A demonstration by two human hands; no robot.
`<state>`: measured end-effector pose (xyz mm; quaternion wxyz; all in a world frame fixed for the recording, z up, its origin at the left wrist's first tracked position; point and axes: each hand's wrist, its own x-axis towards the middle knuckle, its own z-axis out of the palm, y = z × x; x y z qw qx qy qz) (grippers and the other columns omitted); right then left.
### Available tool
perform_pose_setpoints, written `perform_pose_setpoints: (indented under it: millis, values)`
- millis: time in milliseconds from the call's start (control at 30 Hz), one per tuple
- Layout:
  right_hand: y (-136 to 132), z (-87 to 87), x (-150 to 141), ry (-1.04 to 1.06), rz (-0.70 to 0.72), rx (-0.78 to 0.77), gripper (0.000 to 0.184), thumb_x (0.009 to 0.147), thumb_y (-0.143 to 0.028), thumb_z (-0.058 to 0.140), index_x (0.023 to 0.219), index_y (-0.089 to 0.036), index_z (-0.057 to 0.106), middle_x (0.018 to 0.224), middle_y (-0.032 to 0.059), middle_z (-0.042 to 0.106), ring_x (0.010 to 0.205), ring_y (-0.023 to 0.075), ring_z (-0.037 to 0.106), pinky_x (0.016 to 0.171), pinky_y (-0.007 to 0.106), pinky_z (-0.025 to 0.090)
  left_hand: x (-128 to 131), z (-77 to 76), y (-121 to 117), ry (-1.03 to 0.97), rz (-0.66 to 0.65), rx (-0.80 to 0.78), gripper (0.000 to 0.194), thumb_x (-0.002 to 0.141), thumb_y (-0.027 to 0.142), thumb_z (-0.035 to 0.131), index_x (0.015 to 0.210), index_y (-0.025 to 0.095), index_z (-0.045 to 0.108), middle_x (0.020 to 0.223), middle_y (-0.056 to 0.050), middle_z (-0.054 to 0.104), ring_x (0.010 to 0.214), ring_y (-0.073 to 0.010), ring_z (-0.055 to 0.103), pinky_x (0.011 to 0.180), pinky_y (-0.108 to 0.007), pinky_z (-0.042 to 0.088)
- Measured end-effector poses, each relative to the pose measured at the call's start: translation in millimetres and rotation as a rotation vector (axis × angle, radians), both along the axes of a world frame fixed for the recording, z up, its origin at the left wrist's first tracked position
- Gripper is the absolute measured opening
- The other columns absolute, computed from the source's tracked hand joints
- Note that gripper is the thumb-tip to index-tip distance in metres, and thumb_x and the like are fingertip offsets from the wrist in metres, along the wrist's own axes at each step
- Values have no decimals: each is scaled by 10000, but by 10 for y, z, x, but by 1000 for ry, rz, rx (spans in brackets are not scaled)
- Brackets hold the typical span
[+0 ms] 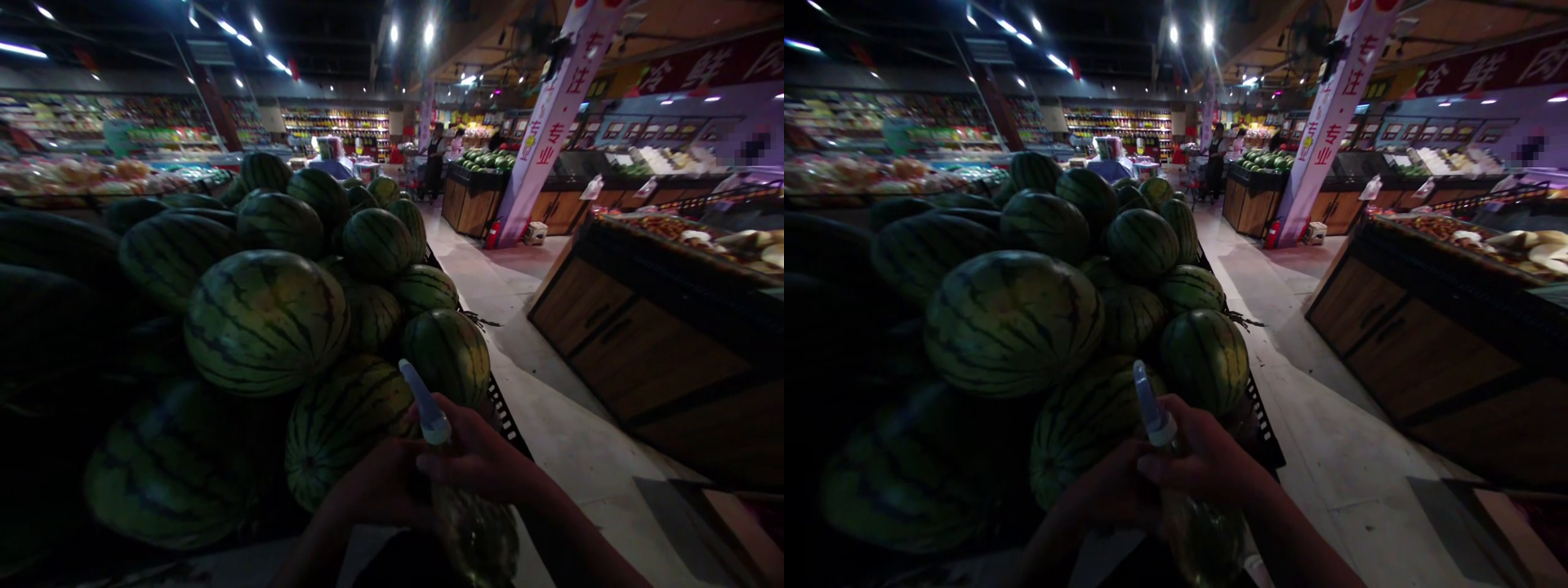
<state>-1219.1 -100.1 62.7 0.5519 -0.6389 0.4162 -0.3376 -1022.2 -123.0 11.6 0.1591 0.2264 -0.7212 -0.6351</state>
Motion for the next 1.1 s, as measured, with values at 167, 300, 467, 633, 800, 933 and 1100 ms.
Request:
perform_pose_setpoints:
  millis: [167,300,467,633,800,933,1100]
  values:
    - [25,-58,-232,37,0,11,499,795,-386,806,1227,-210,628,1024,30,675,940,225,624,804,346,504,-213,-61,100,107,13,79,623,752,306,879,1331,187,682,1247,-71,761,1151,-292,704,1014,-378,547]
    - [53,-102,-374,18,-18,15,588,808,-423,819,1328,-243,611,1093,46,697,1045,266,641,892,401,529,-334,-57,104,103,-9,77,561,774,356,868,1278,171,703,1226,-95,766,1131,-302,712,1015,-414,555]
    - [65,-126,-431,61,-103,-9,482,822,-391,789,1243,-204,648,1101,65,695,1010,255,644,859,392,532,-362,-102,42,99,-26,80,604,800,409,844,1330,176,672,1321,-108,729,1190,-317,687,1047,-432,537]
    - [47,-208,-454,28,-90,-7,502,822,-429,801,1235,-197,633,1139,72,686,1037,261,647,900,424,528,-325,-311,-15,169,-3,198,637,798,422,843,1348,162,656,1306,-115,727,1208,-318,669,1045,-420,520]
    - [61,-251,-519,24,-143,-1,529,806,-427,818,1257,-223,632,1119,72,698,1072,278,654,922,447,533,-342,-381,-57,189,-39,239,605,811,393,835,1345,171,657,1302,-121,723,1206,-306,669,1047,-420,510]
    - [108,-245,-607,31,-202,0,525,819,-452,798,1252,-205,632,1203,101,697,1118,299,658,958,472,523,-372,-343,-85,169,-20,170,612,819,394,830,1367,197,640,1292,-102,726,1214,-294,663,1076,-427,490]
    - [129,-298,-718,-1,-203,44,520,771,-455,811,1186,-188,647,1112,103,700,1009,296,664,865,463,537,-319,-346,-90,98,39,186,635,819,474,812,1373,232,617,1283,-94,724,1218,-292,656,1059,-425,498]
